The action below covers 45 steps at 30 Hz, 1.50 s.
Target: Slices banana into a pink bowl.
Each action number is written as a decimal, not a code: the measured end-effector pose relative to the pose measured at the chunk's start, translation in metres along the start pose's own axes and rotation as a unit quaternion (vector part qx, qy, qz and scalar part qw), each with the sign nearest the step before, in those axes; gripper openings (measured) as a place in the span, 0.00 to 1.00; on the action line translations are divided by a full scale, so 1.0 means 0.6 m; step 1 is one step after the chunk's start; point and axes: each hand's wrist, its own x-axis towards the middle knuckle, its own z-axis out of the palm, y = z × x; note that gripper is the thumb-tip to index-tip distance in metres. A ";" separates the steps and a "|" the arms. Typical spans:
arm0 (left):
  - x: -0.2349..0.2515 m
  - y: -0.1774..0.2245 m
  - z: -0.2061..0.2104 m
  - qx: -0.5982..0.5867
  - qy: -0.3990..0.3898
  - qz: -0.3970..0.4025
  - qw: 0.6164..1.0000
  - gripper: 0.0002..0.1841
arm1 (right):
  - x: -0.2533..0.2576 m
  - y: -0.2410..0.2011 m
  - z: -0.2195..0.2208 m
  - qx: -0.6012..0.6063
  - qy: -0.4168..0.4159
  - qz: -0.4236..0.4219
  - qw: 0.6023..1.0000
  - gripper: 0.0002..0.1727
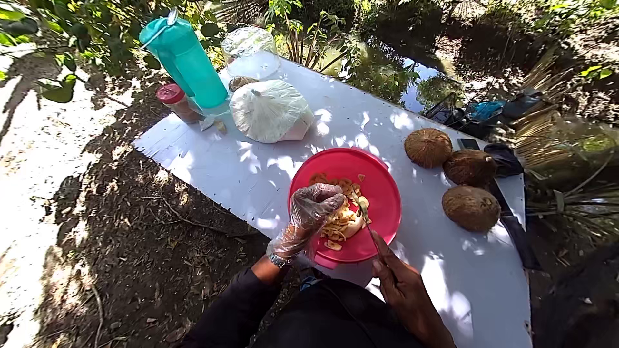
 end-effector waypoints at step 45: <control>0.018 -0.037 0.106 0.515 -0.467 0.106 0.711 0.18 | -0.081 0.034 -0.104 -0.053 0.148 -0.014 0.987 0.34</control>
